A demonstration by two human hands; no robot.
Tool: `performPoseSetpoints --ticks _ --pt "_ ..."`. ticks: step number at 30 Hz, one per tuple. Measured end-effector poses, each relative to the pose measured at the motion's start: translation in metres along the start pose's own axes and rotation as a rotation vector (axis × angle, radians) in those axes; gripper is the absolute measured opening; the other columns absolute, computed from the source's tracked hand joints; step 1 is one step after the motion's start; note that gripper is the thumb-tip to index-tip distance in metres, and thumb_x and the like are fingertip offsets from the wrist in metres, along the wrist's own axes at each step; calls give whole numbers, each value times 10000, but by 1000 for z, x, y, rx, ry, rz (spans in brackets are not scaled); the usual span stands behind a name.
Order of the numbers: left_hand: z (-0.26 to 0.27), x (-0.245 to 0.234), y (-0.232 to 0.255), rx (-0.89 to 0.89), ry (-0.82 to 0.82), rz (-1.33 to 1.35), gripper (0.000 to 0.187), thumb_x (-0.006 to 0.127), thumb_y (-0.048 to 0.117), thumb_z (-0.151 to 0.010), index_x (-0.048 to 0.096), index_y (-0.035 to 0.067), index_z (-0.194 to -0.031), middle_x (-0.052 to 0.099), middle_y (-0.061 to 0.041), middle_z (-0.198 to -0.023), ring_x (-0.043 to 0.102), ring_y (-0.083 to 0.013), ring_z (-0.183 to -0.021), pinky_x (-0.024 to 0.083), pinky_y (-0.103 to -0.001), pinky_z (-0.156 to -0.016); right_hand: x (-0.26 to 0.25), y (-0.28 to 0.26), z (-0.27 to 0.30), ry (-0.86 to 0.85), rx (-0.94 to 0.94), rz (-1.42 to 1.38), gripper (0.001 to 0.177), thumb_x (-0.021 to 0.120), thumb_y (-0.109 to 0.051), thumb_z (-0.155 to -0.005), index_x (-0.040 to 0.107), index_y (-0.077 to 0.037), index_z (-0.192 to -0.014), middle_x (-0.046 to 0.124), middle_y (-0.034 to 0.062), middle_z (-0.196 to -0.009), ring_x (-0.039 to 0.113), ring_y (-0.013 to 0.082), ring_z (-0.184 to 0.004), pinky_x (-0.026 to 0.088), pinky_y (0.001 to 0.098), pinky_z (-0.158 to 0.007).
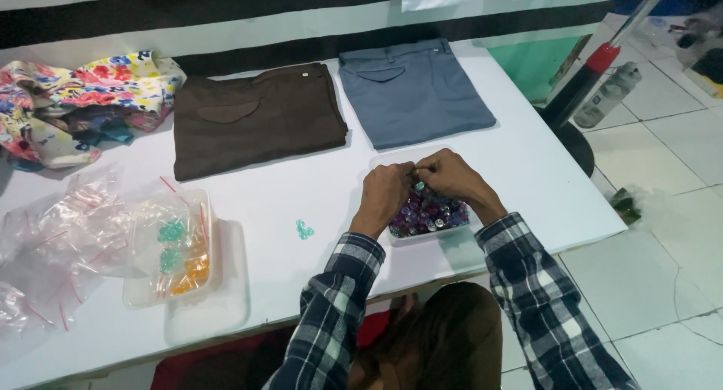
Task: Sorting small plastic accessories from a container and placing them into individual plastic bags.
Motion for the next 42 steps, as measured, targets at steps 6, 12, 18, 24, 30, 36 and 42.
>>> performPoseSetpoints --ticks 6,12,18,24,30,36,42 --pt "0 3 -5 7 53 -8 265 582 34 -928 761 135 -1095 757 -151 -814 753 -356 -776 638 -451 -715 -5 -30 20 76 0 71 186 676 -135 -877 828 -121 -982 785 145 -855 760 290 -805 557 431 -851" --pt "0 7 -6 -9 77 67 245 588 -13 -928 724 96 -1101 758 -135 -850 757 -310 -827 645 -422 -737 9 -19 0 98 -65 571 284 612 -28 -886 795 -68 -1101 776 188 -943 739 396 -935 584 506 -853" --pt "-1 8 -3 -28 65 -21 232 610 -5 -905 696 105 -1090 746 -97 -854 754 -288 -838 655 -418 -746 28 13 -30 77 -120 769 196 585 -28 -883 762 -6 -964 760 209 -866 749 395 -866 599 500 -809" --pt "2 -3 3 -72 38 17 302 578 45 -963 646 98 -1252 752 -145 -1018 745 -304 -950 641 -441 -827 11 -19 -1 35 -90 593 263 561 12 -842 765 19 -1009 762 240 -908 741 414 -892 588 504 -824" --pt "6 -8 10 -36 42 29 435 620 -21 -915 612 75 -1339 687 -205 -1223 689 -366 -1104 595 -516 -912 -13 -50 24 42 -82 105 364 593 -66 -812 809 -119 -1100 776 198 -1052 697 459 -1029 532 520 -924" --pt "3 -1 7 -6 54 80 325 710 174 -910 665 176 -1232 738 -73 -1043 723 -290 -1017 606 -465 -881 -12 -7 5 -4 16 -145 277 668 -91 -814 836 -165 -1022 790 122 -970 722 302 -935 558 421 -866" --pt "1 13 -8 23 67 78 254 693 101 -903 720 170 -1145 778 -71 -970 753 -288 -914 628 -416 -801 -9 -23 19 -48 13 -232 277 648 -90 -884 811 -111 -1108 777 200 -1041 712 312 -939 572 431 -808"
Point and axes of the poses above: each hand's wrist, its own z-axis away from the middle knuckle, its own x-axis out of the palm, y = z × x, the point moved 1 cm from there along -z, towards the middle knuckle
